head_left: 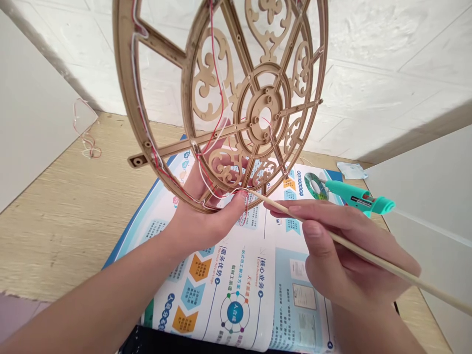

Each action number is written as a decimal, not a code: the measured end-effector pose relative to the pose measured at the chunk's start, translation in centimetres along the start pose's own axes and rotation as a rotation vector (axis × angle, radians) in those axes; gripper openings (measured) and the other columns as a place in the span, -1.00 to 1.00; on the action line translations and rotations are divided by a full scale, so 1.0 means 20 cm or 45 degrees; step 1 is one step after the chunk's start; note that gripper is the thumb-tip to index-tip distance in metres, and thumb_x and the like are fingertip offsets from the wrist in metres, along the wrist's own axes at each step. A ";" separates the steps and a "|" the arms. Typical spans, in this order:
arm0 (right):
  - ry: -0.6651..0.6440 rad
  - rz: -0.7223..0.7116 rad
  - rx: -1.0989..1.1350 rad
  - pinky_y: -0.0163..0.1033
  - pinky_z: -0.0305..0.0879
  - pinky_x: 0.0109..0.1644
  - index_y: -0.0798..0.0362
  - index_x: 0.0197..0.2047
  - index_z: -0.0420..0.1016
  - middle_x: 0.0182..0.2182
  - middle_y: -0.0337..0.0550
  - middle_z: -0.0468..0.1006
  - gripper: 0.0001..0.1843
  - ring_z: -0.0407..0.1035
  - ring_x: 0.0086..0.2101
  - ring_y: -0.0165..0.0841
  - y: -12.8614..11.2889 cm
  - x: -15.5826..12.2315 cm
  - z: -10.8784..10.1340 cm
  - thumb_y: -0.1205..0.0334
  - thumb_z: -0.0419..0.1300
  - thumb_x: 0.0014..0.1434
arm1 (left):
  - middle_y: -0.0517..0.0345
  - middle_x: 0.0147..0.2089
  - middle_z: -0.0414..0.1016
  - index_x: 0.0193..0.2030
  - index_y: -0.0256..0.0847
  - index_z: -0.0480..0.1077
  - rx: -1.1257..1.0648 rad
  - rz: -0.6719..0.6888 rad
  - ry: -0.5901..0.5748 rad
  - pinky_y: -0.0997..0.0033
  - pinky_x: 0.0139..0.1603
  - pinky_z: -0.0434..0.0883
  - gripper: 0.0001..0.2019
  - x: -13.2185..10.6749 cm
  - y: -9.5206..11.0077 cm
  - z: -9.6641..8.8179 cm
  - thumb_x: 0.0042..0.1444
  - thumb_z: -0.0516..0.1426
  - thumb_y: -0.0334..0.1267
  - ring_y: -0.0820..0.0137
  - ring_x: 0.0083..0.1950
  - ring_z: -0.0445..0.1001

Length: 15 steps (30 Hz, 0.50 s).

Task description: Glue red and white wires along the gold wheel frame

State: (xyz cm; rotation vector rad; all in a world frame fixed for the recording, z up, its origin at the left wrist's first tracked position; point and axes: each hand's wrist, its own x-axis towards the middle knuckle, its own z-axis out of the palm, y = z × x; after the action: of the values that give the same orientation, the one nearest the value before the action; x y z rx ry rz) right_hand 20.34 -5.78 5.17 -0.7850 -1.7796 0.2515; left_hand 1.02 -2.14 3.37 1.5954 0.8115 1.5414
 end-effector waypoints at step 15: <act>-0.063 -0.004 -0.038 -0.27 0.64 -0.30 0.07 0.04 0.67 -0.22 -0.13 0.75 -0.64 0.65 -0.28 -0.32 -0.03 0.04 -0.02 0.55 0.27 0.23 | 0.18 -0.01 0.70 0.23 0.15 0.43 -0.076 -0.156 0.078 -0.15 0.15 0.67 -0.47 -0.01 0.02 0.02 0.17 0.24 -0.45 0.08 0.10 0.69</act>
State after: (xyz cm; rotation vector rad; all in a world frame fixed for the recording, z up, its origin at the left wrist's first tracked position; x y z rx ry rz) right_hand 20.26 -5.89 6.28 -0.8033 -1.8350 0.2448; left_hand 1.31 -2.53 3.53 1.4351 0.8727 1.5191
